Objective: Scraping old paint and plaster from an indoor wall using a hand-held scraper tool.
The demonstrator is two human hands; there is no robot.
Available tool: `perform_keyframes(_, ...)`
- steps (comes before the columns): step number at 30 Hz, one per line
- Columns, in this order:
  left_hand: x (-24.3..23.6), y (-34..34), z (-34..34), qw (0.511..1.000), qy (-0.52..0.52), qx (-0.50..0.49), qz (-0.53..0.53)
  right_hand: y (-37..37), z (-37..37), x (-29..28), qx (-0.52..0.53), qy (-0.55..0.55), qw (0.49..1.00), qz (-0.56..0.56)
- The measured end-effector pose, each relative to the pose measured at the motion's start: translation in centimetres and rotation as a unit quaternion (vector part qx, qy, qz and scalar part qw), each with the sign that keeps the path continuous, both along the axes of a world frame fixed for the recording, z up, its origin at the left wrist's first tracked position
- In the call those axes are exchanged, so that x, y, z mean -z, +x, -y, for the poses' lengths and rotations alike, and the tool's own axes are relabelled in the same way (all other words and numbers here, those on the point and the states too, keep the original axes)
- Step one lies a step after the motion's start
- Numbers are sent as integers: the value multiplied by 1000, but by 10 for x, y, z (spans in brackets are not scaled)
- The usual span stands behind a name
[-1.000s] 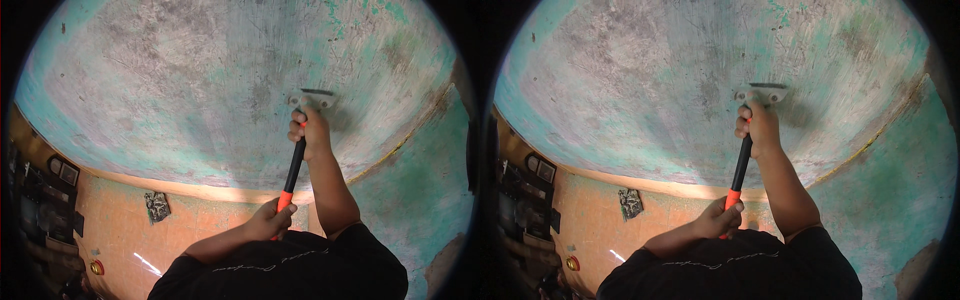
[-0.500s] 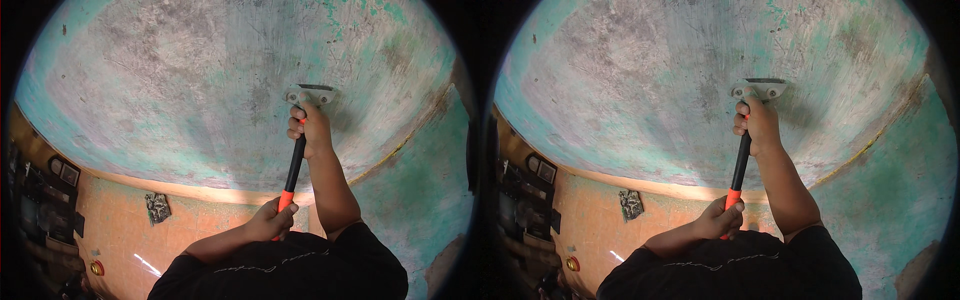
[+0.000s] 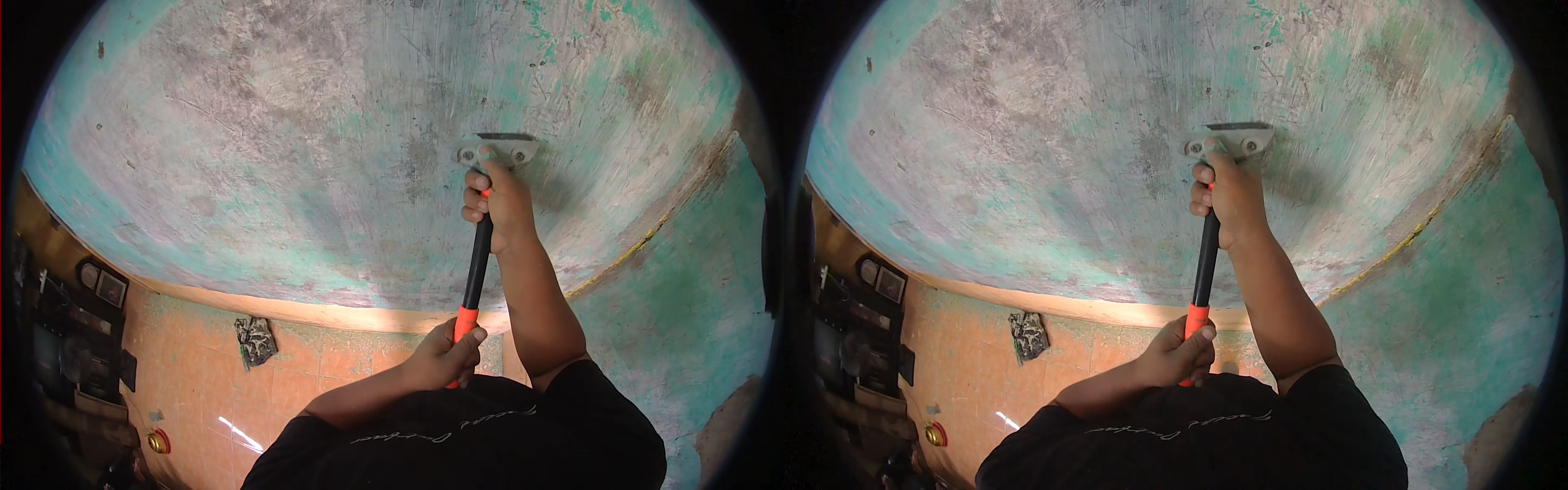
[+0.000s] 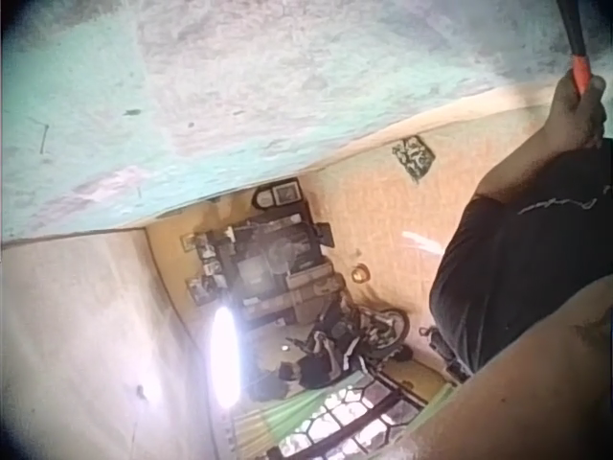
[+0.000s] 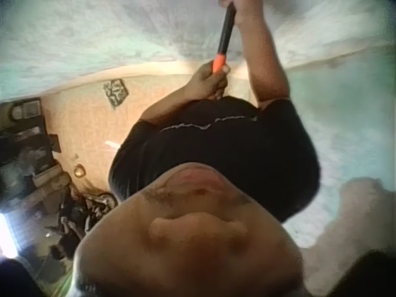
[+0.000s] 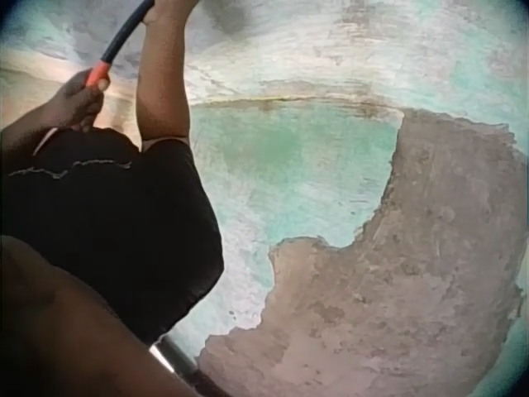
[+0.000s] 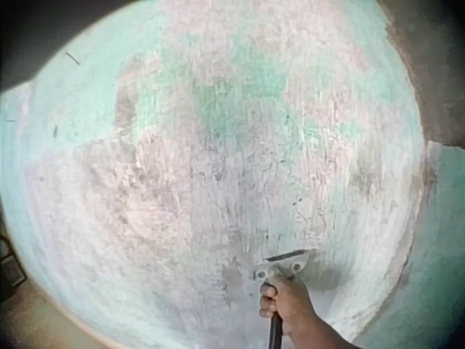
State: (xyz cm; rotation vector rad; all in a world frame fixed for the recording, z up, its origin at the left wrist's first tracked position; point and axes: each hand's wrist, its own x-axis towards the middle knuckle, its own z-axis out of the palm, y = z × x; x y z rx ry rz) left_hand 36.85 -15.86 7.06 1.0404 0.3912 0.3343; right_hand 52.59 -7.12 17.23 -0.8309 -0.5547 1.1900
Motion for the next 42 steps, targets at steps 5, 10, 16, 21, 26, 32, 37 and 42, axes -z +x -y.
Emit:
perform_keyframes(5,-1,-4,4,1000,-9,1,-11,-3,6,2,7,-11,1000,6)
perform_keyframes(10,-10,0,-3,1000,17,-2,-23,3,7,-3,28,-8,1000,1)
perform_keyframes(16,-11,7,-4,999,30,10,-29,14,9,1,25,13,999,-22)
perform_keyframes(21,-11,8,0,999,27,1,-31,14,11,1,26,9,1000,-10)
perform_keyframes(26,-6,14,-2,998,46,-4,-36,14,13,-5,45,-13,999,2)
perform_keyframes(32,12,17,-10,1000,26,-8,-12,12,18,2,31,48,998,8)
perform_keyframes(37,53,36,-21,983,100,17,-152,17,31,41,32,40,992,118)
perform_keyframes(42,78,55,-24,974,77,83,-198,31,31,88,50,52,975,212)
